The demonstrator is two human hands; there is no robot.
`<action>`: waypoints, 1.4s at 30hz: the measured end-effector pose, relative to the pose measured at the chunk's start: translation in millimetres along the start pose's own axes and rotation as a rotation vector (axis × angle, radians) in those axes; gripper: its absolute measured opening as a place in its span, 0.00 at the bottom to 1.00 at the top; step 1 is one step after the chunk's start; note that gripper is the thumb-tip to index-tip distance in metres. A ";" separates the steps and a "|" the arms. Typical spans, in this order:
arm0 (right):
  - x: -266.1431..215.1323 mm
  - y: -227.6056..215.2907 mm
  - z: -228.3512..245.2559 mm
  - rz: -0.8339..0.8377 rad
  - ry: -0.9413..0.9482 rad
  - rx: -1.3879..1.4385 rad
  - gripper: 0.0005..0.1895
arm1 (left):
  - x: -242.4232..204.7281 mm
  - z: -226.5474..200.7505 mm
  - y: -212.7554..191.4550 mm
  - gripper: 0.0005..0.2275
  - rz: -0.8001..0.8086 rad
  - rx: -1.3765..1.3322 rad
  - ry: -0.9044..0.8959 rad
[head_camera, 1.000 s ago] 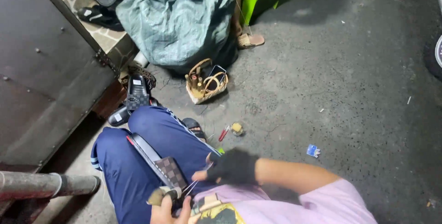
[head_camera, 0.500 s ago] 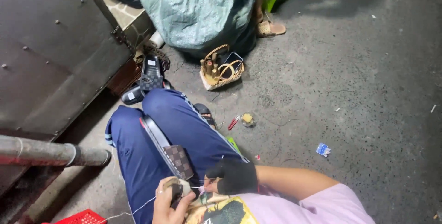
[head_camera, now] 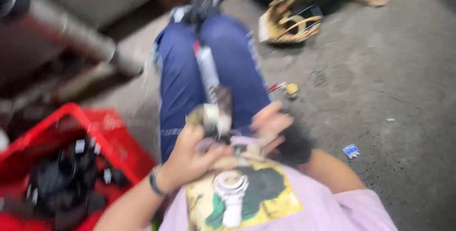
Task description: The person sews the sole of a sandal to the strap using a needle and thread, pulling the thread tight by hand after each stitch.
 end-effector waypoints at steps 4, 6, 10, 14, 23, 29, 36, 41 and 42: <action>-74.8 368.4 -122.0 -0.468 -1.781 -0.411 0.08 | -37.8 48.2 13.3 0.20 0.156 0.298 -0.261; -87.5 505.9 -185.9 -0.650 -2.580 -0.623 0.10 | -44.0 59.0 15.6 0.20 0.191 0.378 -0.232; -44.0 501.9 -161.5 -1.552 -1.580 -1.540 0.30 | -38.1 53.2 9.8 0.19 0.301 0.587 -0.181; -35.2 491.4 -163.9 -1.574 -1.431 -1.469 0.10 | -16.6 58.7 -3.8 0.13 0.262 -0.221 -0.410; -50.7 494.8 -127.0 -1.159 -1.552 -1.522 0.07 | 56.8 146.3 7.0 0.13 -0.150 -0.739 -0.480; -45.0 484.1 -121.5 -1.356 -1.397 -1.805 0.08 | 74.4 140.0 -40.5 0.18 -0.143 -0.692 -0.626; -30.8 469.3 -138.1 -1.652 -1.053 -2.283 0.16 | 28.7 72.2 -74.9 0.15 -0.047 0.611 -0.138; -22.0 443.0 -134.7 -2.103 -0.927 -2.136 0.17 | -25.6 80.2 9.3 0.27 0.201 0.277 -0.129; -24.7 453.5 -135.4 -2.111 -0.923 -2.141 0.17 | -24.5 81.9 11.4 0.27 0.195 0.276 -0.123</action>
Point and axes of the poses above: each hand's wrist, its own x-axis towards the middle knuckle, its own y-axis out of the palm, z = x × y, the point moved 3 cm from there along x, towards the middle knuckle, and after that the axes turned 8 degrees about x, right-handed, at the moved point
